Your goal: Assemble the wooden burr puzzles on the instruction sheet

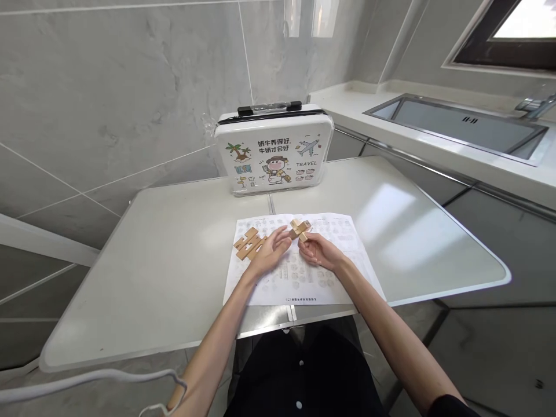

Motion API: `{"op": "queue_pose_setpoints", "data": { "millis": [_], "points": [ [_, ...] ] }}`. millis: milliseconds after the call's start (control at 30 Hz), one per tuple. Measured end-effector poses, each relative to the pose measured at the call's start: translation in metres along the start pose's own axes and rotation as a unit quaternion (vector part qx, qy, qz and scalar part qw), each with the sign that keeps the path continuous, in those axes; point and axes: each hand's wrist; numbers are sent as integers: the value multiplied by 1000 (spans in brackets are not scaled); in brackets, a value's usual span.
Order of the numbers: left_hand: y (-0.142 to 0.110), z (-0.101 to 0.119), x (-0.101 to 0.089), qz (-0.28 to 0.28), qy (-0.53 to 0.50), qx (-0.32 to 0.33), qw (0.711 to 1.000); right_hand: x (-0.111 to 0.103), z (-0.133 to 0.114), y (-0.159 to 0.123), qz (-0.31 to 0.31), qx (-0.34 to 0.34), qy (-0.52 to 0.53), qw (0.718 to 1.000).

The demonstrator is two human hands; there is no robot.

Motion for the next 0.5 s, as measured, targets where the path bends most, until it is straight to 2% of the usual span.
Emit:
{"op": "queue_pose_setpoints", "data": {
  "millis": [100, 200, 333, 500],
  "points": [
    [11, 0, 9, -66, -76, -6, 995, -1, 0, -1, -35, 11, -35, 999],
    [14, 0, 15, -90, -136, -4, 987, -2, 0, -1, -45, 7, -65, 997],
    [12, -3, 16, -68, -183, -5, 981, 0, -1, -2, -19, -23, -105, 994],
    [11, -8, 16, -7, -186, -10, 982, 8, 0, -3, 59, -92, -172, 979]
  ]
}}
Point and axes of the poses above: each hand's wrist, its own y-axis towards the middle knuckle, its own x-axis out of the palm, z = x × y, and after that the axes turned 4 degrees about -y, right-handed
